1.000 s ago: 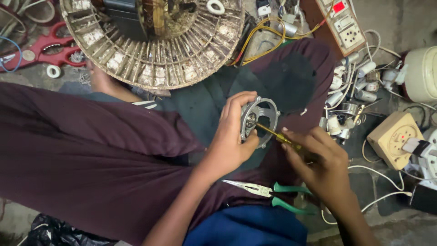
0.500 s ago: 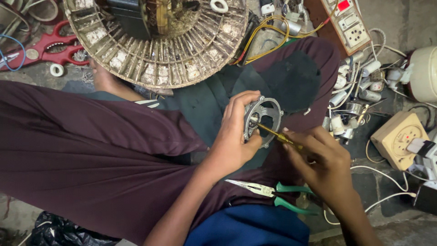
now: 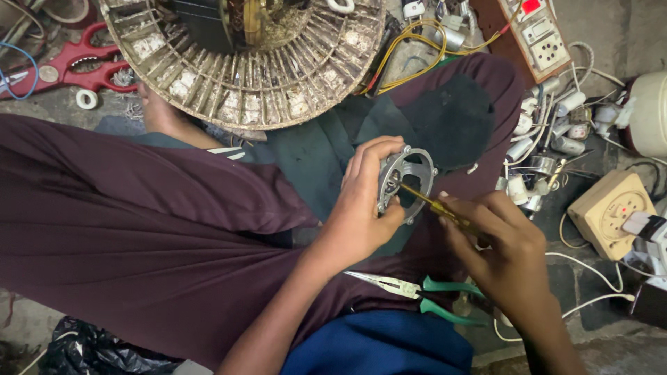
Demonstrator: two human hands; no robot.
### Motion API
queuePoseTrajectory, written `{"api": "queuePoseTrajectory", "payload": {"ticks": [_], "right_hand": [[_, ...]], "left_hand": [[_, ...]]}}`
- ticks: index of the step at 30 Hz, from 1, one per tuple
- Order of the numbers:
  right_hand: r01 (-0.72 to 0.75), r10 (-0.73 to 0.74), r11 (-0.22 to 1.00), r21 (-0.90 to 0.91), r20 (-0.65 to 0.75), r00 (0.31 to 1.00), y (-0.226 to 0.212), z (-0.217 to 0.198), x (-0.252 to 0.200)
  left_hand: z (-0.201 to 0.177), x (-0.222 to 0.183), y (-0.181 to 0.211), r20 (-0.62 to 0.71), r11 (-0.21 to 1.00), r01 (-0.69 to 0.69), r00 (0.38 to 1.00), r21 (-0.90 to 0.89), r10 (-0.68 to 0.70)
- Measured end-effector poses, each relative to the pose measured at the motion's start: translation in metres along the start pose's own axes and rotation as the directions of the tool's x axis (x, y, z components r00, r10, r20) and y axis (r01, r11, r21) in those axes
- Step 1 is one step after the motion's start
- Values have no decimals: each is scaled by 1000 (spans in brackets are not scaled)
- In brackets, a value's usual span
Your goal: The person sits on the floor and uses a screwdriver to adjust a small circular metal component, likely a fan capacitor or motor part. They repeatedly insert the screwdriver into the center of the component and turn it while holding the part steady with their other hand.
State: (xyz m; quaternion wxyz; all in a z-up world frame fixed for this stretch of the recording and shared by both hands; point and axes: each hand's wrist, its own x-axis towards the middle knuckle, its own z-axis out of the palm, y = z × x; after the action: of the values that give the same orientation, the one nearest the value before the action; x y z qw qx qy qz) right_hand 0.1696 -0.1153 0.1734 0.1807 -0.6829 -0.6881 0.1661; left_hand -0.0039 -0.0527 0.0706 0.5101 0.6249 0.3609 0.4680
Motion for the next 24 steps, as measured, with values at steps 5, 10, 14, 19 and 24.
{"api": "queuePoseTrajectory", "payload": {"ticks": [5, 10, 14, 19, 24], "right_hand": [[36, -36, 999, 2, 17, 999, 2, -1, 3], [32, -32, 999, -10, 34, 999, 0, -3, 2], [18, -17, 1000, -19, 21, 1000, -3, -6, 0], [47, -46, 999, -12, 41, 998, -2, -6, 0], [64, -61, 997, -45, 62, 996, -3, -5, 4]], "left_hand": [[1, 0, -1, 0, 1000, 5, 1000, 4, -5], [0, 0, 0, 6, 1000, 7, 1000, 7, -7], [-1, -1, 1, 15, 1000, 18, 1000, 9, -18], [0, 0, 3, 15, 1000, 25, 1000, 11, -25], [-2, -1, 2, 26, 1000, 16, 1000, -1, -16]]}}
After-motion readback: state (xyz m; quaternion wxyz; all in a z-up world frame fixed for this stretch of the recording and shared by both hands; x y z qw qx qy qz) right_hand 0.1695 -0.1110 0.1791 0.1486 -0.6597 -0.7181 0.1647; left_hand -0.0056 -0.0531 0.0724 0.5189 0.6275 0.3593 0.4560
